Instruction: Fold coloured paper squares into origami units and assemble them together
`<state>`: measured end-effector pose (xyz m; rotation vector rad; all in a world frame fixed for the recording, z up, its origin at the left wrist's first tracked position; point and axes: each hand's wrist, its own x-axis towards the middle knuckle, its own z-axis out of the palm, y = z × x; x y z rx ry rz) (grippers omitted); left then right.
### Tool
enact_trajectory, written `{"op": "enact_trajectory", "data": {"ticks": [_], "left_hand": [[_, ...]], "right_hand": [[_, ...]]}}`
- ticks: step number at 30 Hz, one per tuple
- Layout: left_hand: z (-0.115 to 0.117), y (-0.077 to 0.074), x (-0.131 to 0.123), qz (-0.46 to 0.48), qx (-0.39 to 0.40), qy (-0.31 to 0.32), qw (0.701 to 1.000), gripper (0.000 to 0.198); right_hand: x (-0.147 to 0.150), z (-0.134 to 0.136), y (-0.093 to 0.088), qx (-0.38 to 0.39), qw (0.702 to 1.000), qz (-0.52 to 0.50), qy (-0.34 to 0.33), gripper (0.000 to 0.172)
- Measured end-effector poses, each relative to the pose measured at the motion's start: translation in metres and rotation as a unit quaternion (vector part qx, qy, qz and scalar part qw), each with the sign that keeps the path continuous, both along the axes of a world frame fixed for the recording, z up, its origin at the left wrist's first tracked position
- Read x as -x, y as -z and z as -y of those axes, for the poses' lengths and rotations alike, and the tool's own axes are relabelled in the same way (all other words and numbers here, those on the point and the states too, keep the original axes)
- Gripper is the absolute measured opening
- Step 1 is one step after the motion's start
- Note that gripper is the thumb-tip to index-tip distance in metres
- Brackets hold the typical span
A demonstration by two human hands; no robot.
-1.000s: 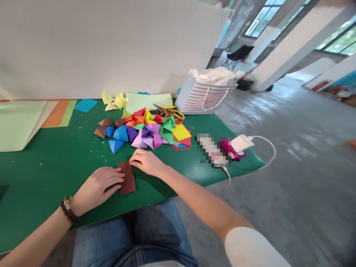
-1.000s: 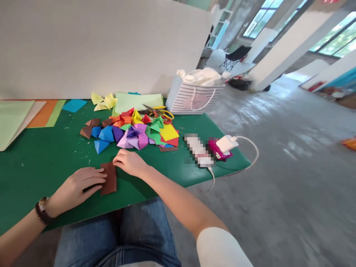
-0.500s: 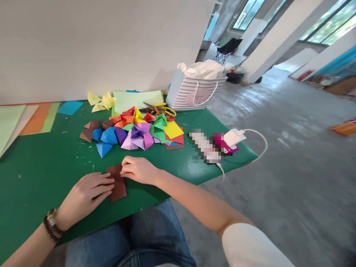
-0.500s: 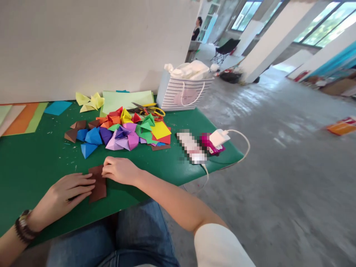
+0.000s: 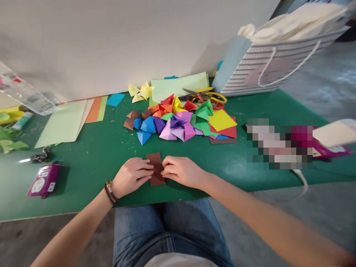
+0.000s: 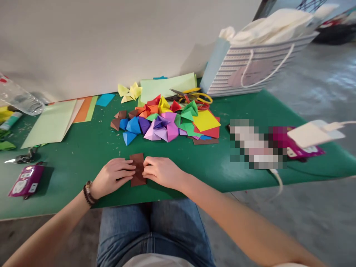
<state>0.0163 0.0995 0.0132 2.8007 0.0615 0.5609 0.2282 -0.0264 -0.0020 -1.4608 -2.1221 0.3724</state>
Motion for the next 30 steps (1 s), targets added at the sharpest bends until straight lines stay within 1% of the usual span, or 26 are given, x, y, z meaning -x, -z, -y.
{"op": "enact_trajectory", "data": {"ticks": [8, 13, 16, 18, 19, 20, 22, 24, 26, 30], "left_hand": [[0.0, -0.002, 0.001, -0.003, 0.004, 0.004, 1.0, 0.013], [0.001, -0.002, 0.0, -0.005, -0.002, -0.002, 1.0, 0.015], [0.001, -0.002, 0.0, 0.002, -0.006, 0.0, 1.0, 0.015], [0.002, -0.002, 0.0, 0.008, -0.008, 0.002, 1.0, 0.014], [0.002, -0.002, 0.0, 0.011, -0.009, 0.004, 1.0, 0.013], [0.002, -0.002, 0.0, 0.013, -0.01, 0.004, 1.0, 0.013], [0.002, -0.002, 0.001, 0.012, -0.011, 0.002, 1.0, 0.013], [0.002, -0.002, 0.001, 0.005, -0.01, -0.001, 1.0, 0.013], [0.002, -0.002, 0.002, -0.004, -0.007, -0.003, 1.0, 0.014], [0.002, -0.001, 0.003, -0.01, 0.0, -0.003, 1.0, 0.014]], "right_hand": [[0.005, 0.011, -0.004, 0.02, 1.0, 0.023, 0.0, 0.02], [0.009, 0.018, -0.003, 0.023, 0.999, 0.038, -0.003, 0.018], [0.006, 0.018, -0.007, 0.046, 0.999, 0.0, -0.004, 0.016], [0.0, 0.009, -0.012, 0.046, 0.998, -0.045, 0.026, 0.016], [-0.003, 0.002, -0.015, 0.036, 0.996, -0.062, 0.058, 0.017], [-0.006, -0.007, -0.017, 0.025, 0.994, -0.065, 0.089, 0.016], [-0.01, -0.026, -0.02, 0.02, 0.992, -0.034, 0.118, 0.013], [-0.012, -0.043, -0.02, 0.031, 0.995, 0.009, 0.1, 0.013], [-0.012, -0.054, -0.017, 0.034, 0.995, 0.039, 0.081, 0.014], [-0.013, -0.056, -0.009, 0.028, 0.996, 0.057, 0.069, 0.016]]}}
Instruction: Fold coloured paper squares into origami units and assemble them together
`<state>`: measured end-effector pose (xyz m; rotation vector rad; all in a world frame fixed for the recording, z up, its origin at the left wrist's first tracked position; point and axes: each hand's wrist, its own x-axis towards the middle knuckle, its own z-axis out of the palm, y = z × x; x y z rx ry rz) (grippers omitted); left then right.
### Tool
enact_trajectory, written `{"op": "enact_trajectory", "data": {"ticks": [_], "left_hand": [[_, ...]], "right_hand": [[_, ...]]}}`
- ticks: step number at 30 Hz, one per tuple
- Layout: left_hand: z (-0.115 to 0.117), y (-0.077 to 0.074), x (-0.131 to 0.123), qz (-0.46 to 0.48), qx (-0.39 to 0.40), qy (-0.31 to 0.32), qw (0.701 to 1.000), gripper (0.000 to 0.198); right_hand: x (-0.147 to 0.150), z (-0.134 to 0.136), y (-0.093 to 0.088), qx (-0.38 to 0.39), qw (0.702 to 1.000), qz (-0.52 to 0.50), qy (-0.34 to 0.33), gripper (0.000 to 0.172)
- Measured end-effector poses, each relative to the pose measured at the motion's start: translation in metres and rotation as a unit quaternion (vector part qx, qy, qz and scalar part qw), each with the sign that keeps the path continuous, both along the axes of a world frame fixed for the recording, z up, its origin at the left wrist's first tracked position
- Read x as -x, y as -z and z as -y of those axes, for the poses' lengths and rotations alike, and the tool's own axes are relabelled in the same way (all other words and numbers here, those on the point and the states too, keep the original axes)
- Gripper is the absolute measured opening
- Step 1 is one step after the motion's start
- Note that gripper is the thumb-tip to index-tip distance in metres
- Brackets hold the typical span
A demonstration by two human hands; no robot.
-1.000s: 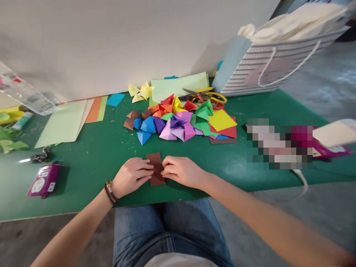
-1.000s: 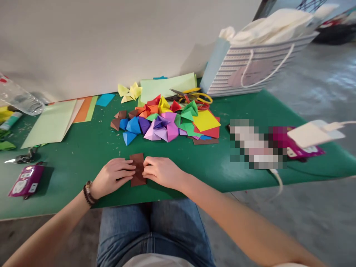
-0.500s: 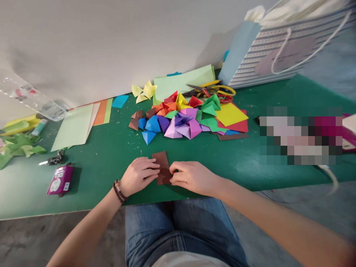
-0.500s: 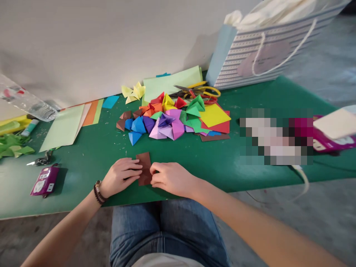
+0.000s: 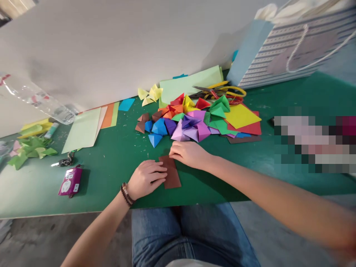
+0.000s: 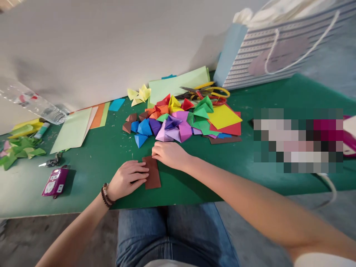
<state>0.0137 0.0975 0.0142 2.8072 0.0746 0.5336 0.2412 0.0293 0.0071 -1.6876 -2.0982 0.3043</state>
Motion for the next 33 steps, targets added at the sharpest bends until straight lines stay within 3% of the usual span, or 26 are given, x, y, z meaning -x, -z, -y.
{"op": "enact_trajectory", "data": {"ticks": [12, 16, 19, 22, 26, 30, 33], "left_hand": [[0.0, -0.003, -0.003, 0.011, 0.003, 0.008, 1.0, 0.013], [-0.001, -0.003, -0.003, 0.005, 0.004, 0.007, 1.0, 0.013], [-0.001, -0.004, -0.003, 0.007, 0.005, 0.008, 1.0, 0.015], [0.0, -0.004, -0.003, 0.012, 0.004, 0.009, 1.0, 0.016], [0.002, -0.002, -0.002, 0.017, -0.004, 0.006, 1.0, 0.015], [0.004, -0.002, 0.002, 0.023, 0.008, 0.002, 1.0, 0.014], [0.004, -0.011, 0.001, 0.059, 0.051, -0.041, 0.996, 0.019]], "right_hand": [[0.016, 0.052, 0.006, -0.018, 0.993, -0.021, -0.116, 0.016], [0.019, 0.067, 0.001, 0.006, 0.99, -0.034, -0.14, 0.017], [0.012, 0.059, -0.011, 0.055, 0.993, -0.079, -0.071, 0.013], [0.006, 0.034, -0.025, 0.066, 0.993, -0.06, 0.07, 0.035], [0.01, 0.001, -0.034, 0.127, 0.987, -0.033, 0.096, 0.029], [0.013, -0.009, -0.03, 0.133, 0.986, -0.056, 0.089, 0.016], [0.008, -0.008, -0.026, 0.136, 0.969, -0.191, 0.073, 0.013]]}}
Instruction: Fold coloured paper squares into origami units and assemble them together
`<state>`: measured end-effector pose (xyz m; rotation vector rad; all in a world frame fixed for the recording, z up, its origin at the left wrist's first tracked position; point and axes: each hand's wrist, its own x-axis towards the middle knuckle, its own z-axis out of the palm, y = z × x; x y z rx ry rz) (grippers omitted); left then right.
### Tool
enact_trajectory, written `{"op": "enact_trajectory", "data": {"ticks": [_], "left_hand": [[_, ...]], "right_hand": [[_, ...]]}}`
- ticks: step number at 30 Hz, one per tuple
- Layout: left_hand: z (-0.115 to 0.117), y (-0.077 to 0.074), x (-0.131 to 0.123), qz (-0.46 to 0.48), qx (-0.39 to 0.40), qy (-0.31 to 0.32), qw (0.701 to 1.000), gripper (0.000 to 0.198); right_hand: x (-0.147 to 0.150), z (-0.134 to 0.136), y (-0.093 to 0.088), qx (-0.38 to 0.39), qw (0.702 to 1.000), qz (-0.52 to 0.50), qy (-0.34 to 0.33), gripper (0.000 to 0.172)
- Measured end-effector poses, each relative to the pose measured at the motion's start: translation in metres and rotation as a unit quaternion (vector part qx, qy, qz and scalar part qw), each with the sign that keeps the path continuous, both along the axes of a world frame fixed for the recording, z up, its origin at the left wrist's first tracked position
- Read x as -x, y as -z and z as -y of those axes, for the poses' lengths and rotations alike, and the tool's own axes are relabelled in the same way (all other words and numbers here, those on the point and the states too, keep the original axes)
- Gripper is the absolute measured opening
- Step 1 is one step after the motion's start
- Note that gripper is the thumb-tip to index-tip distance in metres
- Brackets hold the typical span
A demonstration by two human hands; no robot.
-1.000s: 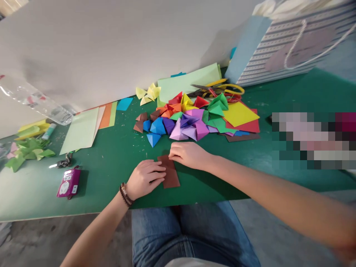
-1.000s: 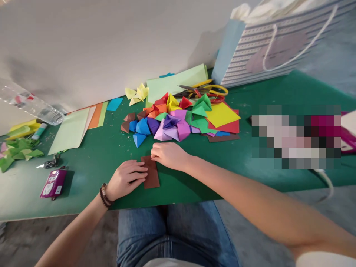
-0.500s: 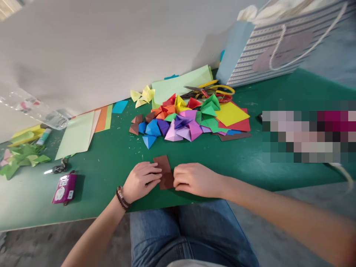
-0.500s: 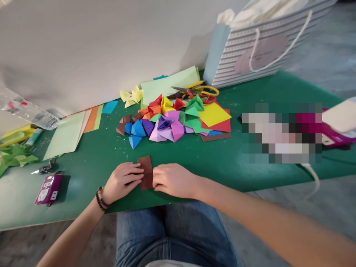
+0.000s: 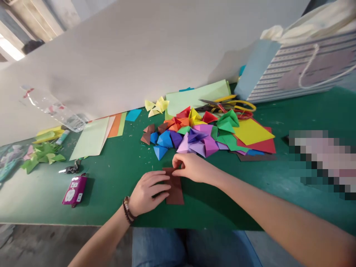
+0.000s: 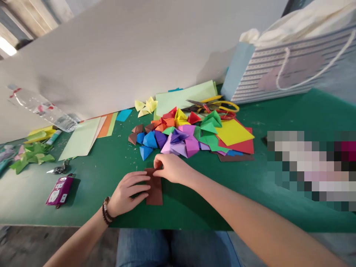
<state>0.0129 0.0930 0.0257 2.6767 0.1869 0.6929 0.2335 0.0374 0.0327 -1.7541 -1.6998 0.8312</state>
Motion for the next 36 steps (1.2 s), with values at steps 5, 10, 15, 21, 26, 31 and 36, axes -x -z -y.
{"op": "enact_trajectory", "data": {"ticks": [5, 10, 15, 21, 26, 31, 36], "left_hand": [[-0.008, -0.028, -0.028, 0.048, 0.258, -0.174, 0.949, 0.059], [-0.022, -0.045, -0.064, -0.087, 0.514, -0.142, 0.841, 0.036], [-0.025, -0.041, -0.065, -0.081, 0.543, -0.165, 0.819, 0.045], [-0.024, -0.033, -0.057, -0.11, 0.526, -0.182, 0.824, 0.047], [-0.027, -0.029, -0.054, -0.111, 0.525, -0.159, 0.829, 0.048], [-0.025, -0.034, -0.052, -0.071, 0.545, -0.155, 0.821, 0.043], [-0.028, -0.035, -0.053, 0.002, 0.599, -0.158, 0.785, 0.035]], "right_hand": [[-0.012, 0.002, -0.008, -0.014, 0.951, -0.307, 0.036, 0.03], [-0.021, 0.001, -0.017, -0.028, 0.907, -0.404, 0.112, 0.041], [-0.021, 0.001, -0.011, -0.005, 0.914, -0.391, 0.11, 0.036], [-0.015, 0.003, -0.01, -0.045, 0.948, -0.292, 0.119, 0.034], [-0.018, 0.002, -0.01, -0.078, 0.927, -0.322, 0.175, 0.035], [-0.021, 0.001, -0.008, -0.102, 0.91, -0.377, 0.141, 0.031], [-0.021, 0.003, -0.01, -0.122, 0.92, -0.357, 0.108, 0.022]]}}
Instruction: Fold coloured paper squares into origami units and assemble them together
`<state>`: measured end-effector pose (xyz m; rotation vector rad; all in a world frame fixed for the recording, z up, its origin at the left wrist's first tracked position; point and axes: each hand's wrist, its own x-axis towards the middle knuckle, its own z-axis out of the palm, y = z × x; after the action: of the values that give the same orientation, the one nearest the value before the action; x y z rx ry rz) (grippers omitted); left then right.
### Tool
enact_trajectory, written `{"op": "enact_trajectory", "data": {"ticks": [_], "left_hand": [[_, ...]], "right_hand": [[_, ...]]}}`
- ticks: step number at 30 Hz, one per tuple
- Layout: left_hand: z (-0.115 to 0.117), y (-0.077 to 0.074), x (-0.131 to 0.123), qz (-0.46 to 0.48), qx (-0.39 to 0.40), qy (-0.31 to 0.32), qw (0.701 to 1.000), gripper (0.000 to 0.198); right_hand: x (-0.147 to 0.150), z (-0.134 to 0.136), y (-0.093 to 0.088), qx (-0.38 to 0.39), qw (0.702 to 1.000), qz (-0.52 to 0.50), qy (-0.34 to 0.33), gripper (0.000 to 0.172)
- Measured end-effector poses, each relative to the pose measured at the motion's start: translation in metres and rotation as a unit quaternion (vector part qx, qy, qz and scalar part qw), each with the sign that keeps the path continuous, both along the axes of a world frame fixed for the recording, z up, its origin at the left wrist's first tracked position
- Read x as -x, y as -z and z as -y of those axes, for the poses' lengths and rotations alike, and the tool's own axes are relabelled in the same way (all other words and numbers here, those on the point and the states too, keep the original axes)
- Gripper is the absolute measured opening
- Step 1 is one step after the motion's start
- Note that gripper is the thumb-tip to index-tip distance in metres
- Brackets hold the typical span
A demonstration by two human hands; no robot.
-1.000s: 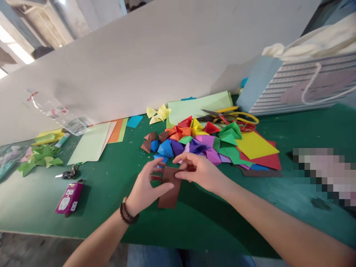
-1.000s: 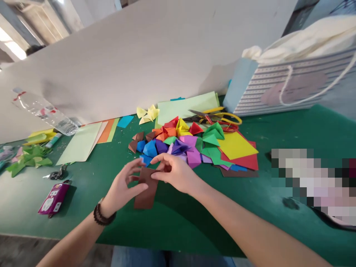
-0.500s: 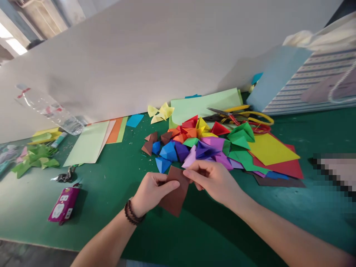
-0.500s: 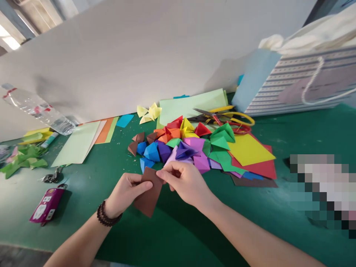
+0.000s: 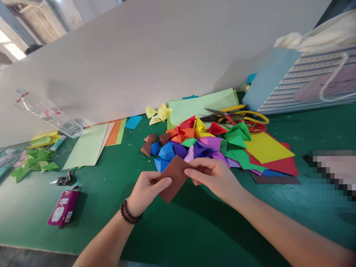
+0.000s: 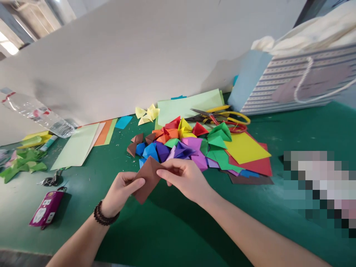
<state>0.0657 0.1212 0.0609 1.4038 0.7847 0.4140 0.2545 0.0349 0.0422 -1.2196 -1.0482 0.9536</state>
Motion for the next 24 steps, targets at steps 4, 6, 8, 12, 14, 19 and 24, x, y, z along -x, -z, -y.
{"op": "enact_trajectory", "data": {"ticks": [4, 6, 8, 12, 14, 19, 24], "left_hand": [[0.0, 0.002, -0.003, 0.192, 0.12, -0.067, 0.972, 0.04], [0.003, 0.004, -0.004, 0.229, 0.183, -0.034, 0.956, 0.05], [0.008, 0.006, -0.005, 0.23, 0.223, -0.006, 0.947, 0.057], [0.013, 0.009, -0.006, 0.245, 0.246, -0.004, 0.938, 0.053], [0.013, 0.01, -0.006, 0.266, 0.245, 0.002, 0.932, 0.057], [0.011, 0.007, -0.006, 0.274, 0.174, -0.052, 0.944, 0.073], [0.011, 0.005, -0.007, 0.225, 0.148, -0.065, 0.961, 0.075]], "right_hand": [[0.002, 0.008, -0.004, -0.131, 0.972, 0.088, 0.172, 0.009], [0.003, 0.013, -0.004, -0.227, 0.927, 0.223, 0.201, 0.007], [0.005, 0.017, -0.002, -0.315, 0.859, 0.367, 0.17, 0.015], [0.011, 0.023, 0.006, -0.368, 0.802, 0.454, 0.119, 0.018], [0.014, 0.022, 0.009, -0.355, 0.818, 0.439, 0.114, 0.018], [0.02, 0.019, 0.011, -0.335, 0.842, 0.418, 0.066, 0.038], [0.022, 0.021, 0.01, -0.272, 0.874, 0.399, 0.054, 0.046]]}}
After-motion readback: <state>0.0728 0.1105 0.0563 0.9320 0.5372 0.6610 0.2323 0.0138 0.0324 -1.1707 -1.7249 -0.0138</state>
